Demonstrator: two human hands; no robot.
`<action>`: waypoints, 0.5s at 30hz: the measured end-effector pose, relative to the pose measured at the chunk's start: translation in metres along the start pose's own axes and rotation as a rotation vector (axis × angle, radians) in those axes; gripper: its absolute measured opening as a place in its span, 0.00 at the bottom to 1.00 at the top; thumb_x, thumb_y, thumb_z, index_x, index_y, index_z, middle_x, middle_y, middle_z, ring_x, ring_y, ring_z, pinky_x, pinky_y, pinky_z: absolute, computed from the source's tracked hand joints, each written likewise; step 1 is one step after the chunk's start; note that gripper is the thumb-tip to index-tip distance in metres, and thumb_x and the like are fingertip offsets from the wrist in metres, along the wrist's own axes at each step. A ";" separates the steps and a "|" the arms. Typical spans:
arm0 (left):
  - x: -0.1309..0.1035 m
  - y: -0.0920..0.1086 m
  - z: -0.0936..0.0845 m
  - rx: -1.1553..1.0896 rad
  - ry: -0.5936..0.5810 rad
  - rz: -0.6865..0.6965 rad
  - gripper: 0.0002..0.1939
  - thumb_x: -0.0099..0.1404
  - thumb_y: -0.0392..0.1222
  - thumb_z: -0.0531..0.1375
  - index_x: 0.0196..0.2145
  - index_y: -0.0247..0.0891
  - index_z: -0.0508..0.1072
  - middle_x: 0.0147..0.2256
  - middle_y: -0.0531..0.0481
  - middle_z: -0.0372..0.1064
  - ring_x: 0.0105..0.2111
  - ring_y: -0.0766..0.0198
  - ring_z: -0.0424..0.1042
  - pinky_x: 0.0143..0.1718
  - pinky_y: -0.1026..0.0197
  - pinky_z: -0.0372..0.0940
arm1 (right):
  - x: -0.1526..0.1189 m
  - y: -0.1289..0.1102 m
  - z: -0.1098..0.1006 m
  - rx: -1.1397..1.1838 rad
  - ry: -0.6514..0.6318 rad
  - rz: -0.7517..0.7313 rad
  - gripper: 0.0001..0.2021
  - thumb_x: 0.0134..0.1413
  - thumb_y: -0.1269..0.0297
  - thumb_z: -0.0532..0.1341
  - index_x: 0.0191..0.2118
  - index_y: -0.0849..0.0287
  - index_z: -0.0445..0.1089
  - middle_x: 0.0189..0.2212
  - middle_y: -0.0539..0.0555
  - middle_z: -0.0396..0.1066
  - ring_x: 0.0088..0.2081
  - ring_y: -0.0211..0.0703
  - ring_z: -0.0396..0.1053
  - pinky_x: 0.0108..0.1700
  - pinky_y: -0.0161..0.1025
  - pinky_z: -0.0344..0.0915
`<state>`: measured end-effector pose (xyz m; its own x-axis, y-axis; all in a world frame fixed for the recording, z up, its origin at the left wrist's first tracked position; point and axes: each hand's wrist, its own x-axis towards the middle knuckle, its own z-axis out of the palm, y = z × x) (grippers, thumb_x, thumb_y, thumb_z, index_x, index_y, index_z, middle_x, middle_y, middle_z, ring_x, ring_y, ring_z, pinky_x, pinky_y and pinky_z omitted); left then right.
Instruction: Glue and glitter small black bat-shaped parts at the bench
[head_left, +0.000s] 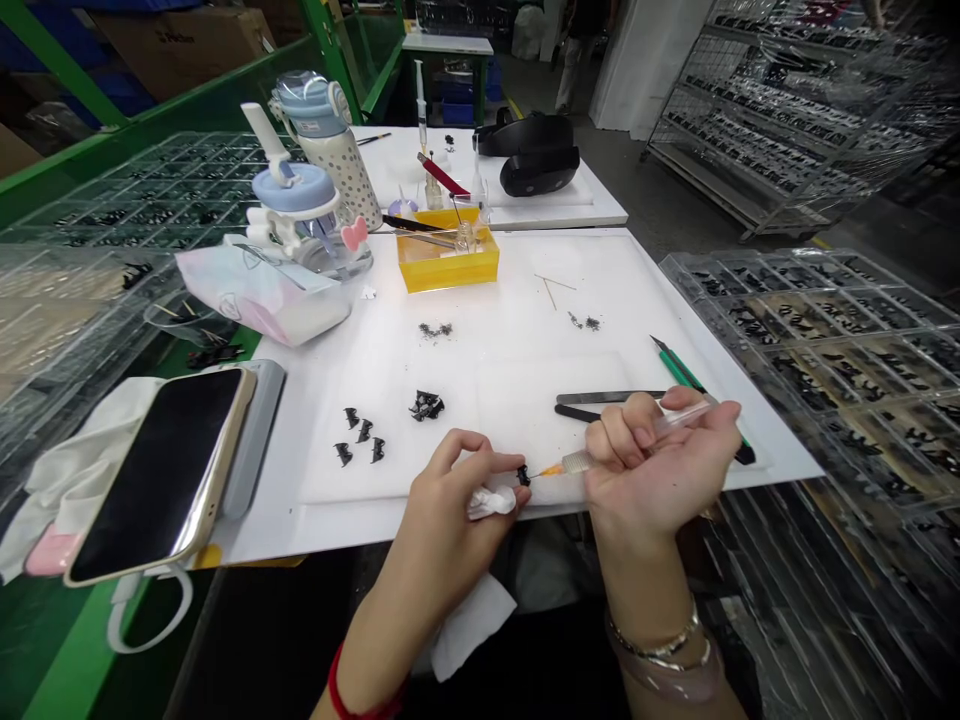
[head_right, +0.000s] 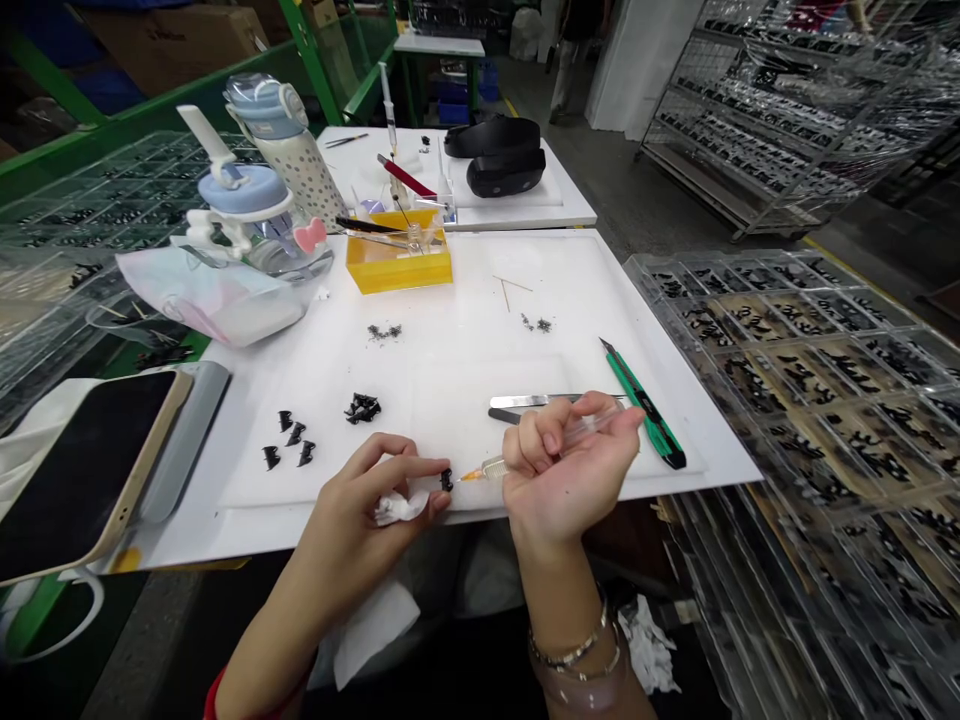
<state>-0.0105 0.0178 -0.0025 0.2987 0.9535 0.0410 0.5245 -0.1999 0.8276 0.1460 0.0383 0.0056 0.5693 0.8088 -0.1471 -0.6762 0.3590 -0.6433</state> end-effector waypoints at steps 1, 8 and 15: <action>0.000 0.000 0.000 -0.001 0.002 0.002 0.09 0.60 0.36 0.62 0.40 0.39 0.76 0.37 0.50 0.61 0.26 0.71 0.64 0.27 0.65 0.60 | 0.000 0.000 0.000 0.000 -0.002 0.002 0.21 0.61 0.49 0.46 0.23 0.54 0.60 0.10 0.42 0.50 0.11 0.31 0.39 0.13 0.29 0.38; -0.001 0.001 -0.001 0.008 -0.010 -0.011 0.10 0.60 0.35 0.62 0.41 0.39 0.76 0.38 0.50 0.61 0.26 0.71 0.64 0.28 0.65 0.61 | 0.000 0.000 -0.001 -0.001 0.025 0.001 0.20 0.61 0.50 0.46 0.23 0.54 0.59 0.10 0.42 0.50 0.11 0.31 0.39 0.13 0.29 0.38; 0.000 0.002 -0.001 0.013 -0.008 -0.018 0.09 0.60 0.35 0.62 0.40 0.38 0.76 0.38 0.50 0.61 0.26 0.71 0.64 0.27 0.65 0.60 | 0.000 -0.002 -0.002 0.007 0.016 0.013 0.21 0.62 0.50 0.45 0.22 0.54 0.60 0.10 0.42 0.50 0.11 0.31 0.39 0.13 0.29 0.39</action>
<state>-0.0103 0.0171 -0.0004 0.2953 0.9552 0.0214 0.5402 -0.1854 0.8209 0.1479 0.0373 0.0054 0.5675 0.8062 -0.1673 -0.6868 0.3514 -0.6363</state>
